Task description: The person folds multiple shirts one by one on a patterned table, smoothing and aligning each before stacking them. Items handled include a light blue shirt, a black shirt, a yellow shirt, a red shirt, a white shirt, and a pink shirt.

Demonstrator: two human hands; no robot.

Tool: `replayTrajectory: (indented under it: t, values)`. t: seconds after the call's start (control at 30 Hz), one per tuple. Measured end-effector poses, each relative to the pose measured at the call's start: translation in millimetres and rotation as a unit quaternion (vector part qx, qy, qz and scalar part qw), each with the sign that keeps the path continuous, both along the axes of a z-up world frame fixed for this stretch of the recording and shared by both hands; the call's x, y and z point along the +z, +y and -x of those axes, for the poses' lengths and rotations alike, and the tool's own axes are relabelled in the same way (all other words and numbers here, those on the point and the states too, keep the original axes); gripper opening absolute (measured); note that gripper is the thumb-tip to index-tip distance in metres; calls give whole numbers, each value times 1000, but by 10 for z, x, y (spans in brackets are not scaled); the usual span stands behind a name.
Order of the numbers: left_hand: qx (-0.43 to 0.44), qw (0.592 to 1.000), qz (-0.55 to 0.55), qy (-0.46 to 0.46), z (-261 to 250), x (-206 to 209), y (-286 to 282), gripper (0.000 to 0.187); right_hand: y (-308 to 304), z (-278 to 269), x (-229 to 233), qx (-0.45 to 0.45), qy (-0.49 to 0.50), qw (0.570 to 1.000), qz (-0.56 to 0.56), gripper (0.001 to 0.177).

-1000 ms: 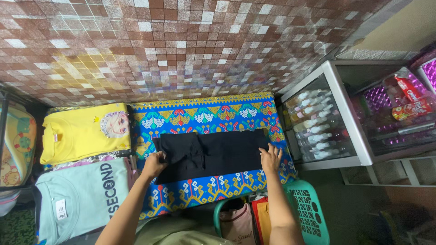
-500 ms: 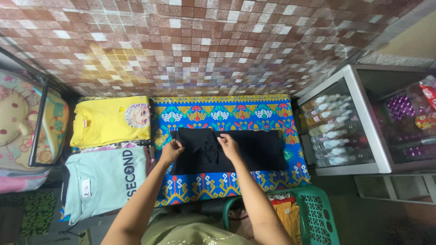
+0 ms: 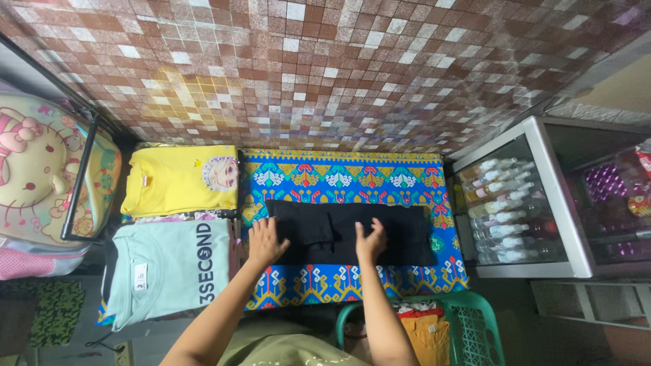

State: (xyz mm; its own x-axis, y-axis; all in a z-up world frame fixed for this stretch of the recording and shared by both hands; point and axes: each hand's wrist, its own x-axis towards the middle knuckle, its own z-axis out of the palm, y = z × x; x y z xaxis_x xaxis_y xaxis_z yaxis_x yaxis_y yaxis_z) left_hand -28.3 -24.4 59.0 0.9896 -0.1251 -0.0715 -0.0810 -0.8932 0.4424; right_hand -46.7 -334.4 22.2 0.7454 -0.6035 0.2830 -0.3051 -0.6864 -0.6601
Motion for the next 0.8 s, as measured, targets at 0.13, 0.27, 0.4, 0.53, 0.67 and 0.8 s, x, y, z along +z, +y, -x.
replayTrajectory:
  t: [0.13,0.27,0.4,0.53,0.67,0.8]
  values:
    - [-153,983,23,-101,-37,223,-476,82,-921,36,243,-229,114,963,82,87]
    - [-293,950,9,-104,-78,148,-1147,83,-1595,22,392,-170,261,949,56,108]
    - [-377,922,-69,-61,-53,-67,-1639,80,-1809,-81,382,-42,323,945,-28,86]
    - [-430,886,-174,18,-79,-171,-1823,83,-2005,3,533,56,232,950,-203,59]
    - [-427,887,-72,160,-140,-56,-1705,90,-1923,88,910,96,144,914,-367,51]
    - [-189,813,440,331,-165,104,-1312,87,-1296,128,1274,177,92,930,-309,62]
